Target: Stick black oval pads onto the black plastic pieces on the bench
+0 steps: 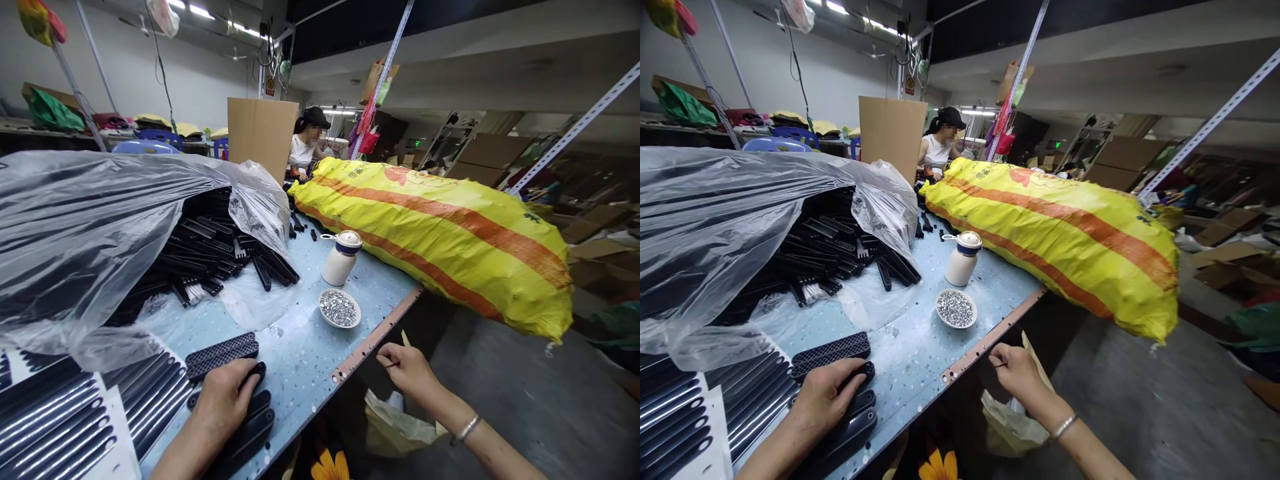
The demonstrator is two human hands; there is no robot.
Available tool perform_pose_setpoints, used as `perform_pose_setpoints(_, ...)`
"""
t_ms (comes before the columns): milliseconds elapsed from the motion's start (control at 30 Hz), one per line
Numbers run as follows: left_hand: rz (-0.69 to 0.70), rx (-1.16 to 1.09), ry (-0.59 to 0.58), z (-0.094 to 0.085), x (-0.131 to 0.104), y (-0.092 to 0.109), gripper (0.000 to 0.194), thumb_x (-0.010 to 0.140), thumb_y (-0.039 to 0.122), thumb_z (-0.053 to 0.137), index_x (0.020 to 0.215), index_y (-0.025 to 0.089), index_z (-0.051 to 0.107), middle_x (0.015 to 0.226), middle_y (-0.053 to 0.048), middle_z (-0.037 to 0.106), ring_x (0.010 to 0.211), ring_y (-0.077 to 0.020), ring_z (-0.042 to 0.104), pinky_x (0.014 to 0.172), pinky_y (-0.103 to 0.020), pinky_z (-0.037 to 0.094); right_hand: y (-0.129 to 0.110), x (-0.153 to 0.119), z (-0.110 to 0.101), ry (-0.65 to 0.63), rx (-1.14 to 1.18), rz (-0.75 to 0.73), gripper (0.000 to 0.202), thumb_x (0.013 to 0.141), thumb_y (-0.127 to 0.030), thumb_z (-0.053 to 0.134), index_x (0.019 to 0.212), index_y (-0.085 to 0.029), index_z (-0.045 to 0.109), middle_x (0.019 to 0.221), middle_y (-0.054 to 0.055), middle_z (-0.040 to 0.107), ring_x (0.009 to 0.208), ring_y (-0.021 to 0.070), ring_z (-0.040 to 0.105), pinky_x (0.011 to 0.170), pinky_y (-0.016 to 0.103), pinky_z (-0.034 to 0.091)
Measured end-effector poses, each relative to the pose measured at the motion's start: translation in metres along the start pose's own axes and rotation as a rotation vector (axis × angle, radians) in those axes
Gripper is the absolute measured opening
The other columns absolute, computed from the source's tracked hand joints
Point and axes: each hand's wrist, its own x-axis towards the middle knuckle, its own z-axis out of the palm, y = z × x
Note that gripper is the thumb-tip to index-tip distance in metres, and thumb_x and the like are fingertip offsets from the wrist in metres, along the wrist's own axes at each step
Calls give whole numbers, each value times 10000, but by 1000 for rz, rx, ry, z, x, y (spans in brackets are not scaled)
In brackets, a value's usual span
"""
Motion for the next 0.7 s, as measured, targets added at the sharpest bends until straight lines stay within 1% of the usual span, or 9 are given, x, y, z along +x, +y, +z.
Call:
perform_pose_setpoints(100,-5,-1,1,-1,1,3,203,879,204,548,980,219,723,918,-54,795,820,-208,764,725,-254,601,-9,6,2,4,29,25,250,714,-345,610,519,-210,533,487,-11,549,496,166,520,499,270,324)
perform_pose_setpoints(233,-45,-15,-3,-7,5,13,221,859,172,529,919,213,737,894,-65,797,805,-215,765,710,-263,604,-53,9,24,-79,154,-111,197,711,-286,599,542,-198,549,518,-6,569,521,157,538,503,253,366)
perform_pose_setpoints(333,-66,-24,4,-10,7,18,225,838,164,540,912,216,746,893,-67,799,811,-219,766,724,-268,606,-88,15,43,-118,183,-214,67,695,-197,590,661,-181,646,619,10,631,569,162,571,544,258,423)
perform_pose_setpoints(400,-70,-25,5,-10,7,18,228,840,167,538,916,217,747,895,-67,799,807,-219,766,721,-268,607,-97,20,46,-102,166,-256,204,682,-167,597,847,-169,716,757,41,678,640,181,604,619,284,470)
perform_pose_setpoints(467,-56,-23,1,-9,6,16,230,850,172,530,917,217,745,895,-67,798,799,-217,766,706,-262,607,-89,24,40,-65,105,-307,302,728,-165,576,983,-176,737,845,68,697,712,207,635,693,317,493)
perform_pose_setpoints(500,-49,-21,3,-8,6,15,229,854,177,529,924,216,743,893,-67,797,798,-218,766,703,-261,607,-79,26,33,-44,55,-304,295,764,-170,556,989,-194,746,852,70,704,734,215,646,714,323,495)
perform_pose_setpoints(533,-42,-19,9,-8,5,14,226,856,183,530,930,214,742,890,-68,797,797,-219,766,702,-262,608,-67,28,25,-24,0,-281,273,793,-174,536,949,-212,758,831,67,711,741,218,654,719,321,495)
perform_pose_setpoints(600,-37,-19,18,-6,5,13,224,853,186,529,923,212,741,883,-69,797,788,-222,766,695,-268,610,-40,30,9,9,-110,-130,226,797,-176,542,803,-232,760,773,56,726,717,214,662,706,308,483)
perform_pose_setpoints(700,-47,-31,34,-5,4,12,225,851,191,528,924,217,739,882,-66,797,784,-222,765,698,-276,611,-10,32,-3,13,-156,-14,202,780,-201,568,651,-202,724,694,60,733,660,215,654,662,302,454)
